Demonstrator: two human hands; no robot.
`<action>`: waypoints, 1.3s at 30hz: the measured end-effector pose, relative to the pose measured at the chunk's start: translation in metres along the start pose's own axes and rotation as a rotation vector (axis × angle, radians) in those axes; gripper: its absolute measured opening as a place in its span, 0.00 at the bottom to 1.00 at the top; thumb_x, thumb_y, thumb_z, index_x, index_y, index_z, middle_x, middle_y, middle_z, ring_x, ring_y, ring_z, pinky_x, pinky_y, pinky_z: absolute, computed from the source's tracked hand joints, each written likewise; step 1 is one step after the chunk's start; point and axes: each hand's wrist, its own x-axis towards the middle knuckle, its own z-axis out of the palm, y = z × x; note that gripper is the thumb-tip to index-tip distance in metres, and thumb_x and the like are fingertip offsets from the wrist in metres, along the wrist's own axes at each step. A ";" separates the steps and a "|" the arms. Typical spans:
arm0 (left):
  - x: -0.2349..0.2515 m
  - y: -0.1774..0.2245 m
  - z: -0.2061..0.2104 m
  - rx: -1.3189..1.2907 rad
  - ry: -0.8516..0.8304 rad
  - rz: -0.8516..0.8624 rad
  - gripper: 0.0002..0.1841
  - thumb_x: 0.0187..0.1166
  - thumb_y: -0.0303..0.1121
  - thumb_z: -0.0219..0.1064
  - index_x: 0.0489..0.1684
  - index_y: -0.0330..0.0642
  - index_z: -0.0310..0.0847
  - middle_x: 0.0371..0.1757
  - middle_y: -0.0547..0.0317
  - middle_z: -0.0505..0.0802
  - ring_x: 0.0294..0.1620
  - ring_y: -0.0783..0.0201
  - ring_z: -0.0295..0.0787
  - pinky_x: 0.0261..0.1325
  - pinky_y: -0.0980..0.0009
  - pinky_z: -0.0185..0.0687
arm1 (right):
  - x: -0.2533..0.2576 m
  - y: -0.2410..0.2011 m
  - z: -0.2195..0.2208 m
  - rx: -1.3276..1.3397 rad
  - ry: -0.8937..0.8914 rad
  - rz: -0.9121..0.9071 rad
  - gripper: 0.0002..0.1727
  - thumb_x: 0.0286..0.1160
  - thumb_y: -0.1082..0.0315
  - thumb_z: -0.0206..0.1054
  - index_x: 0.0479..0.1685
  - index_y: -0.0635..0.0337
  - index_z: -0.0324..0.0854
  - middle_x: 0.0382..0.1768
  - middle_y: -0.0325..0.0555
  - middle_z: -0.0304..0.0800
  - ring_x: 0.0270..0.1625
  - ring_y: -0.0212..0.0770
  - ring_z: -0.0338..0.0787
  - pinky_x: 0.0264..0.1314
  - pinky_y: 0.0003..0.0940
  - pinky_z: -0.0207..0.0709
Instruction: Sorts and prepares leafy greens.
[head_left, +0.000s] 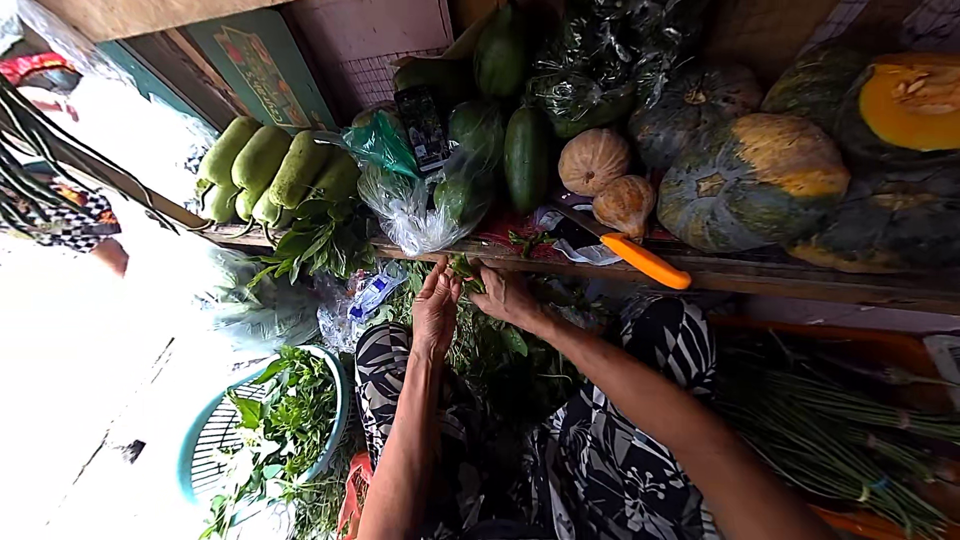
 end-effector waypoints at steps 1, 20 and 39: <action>0.001 0.004 -0.004 0.067 -0.050 0.033 0.18 0.82 0.15 0.53 0.67 0.33 0.80 0.52 0.60 0.96 0.46 0.71 0.94 0.57 0.75 0.89 | 0.000 0.003 0.001 -0.031 0.016 -0.018 0.23 0.80 0.62 0.67 0.70 0.65 0.78 0.42 0.64 0.92 0.50 0.66 0.92 0.53 0.66 0.78; 0.002 0.008 -0.004 0.898 -0.270 0.071 0.55 0.59 0.33 0.83 0.90 0.40 0.45 0.79 0.42 0.74 0.71 0.55 0.81 0.66 0.58 0.83 | 0.004 0.011 -0.002 0.082 0.047 0.073 0.31 0.77 0.63 0.72 0.76 0.69 0.69 0.42 0.68 0.90 0.48 0.69 0.91 0.52 0.68 0.80; 0.024 0.238 -0.106 1.544 0.371 0.320 0.42 0.64 0.36 0.81 0.84 0.49 0.65 0.64 0.29 0.87 0.64 0.32 0.85 0.63 0.28 0.74 | -0.010 0.031 -0.066 0.780 0.326 -0.076 0.42 0.80 0.56 0.68 0.89 0.56 0.49 0.74 0.52 0.76 0.64 0.43 0.87 0.61 0.41 0.85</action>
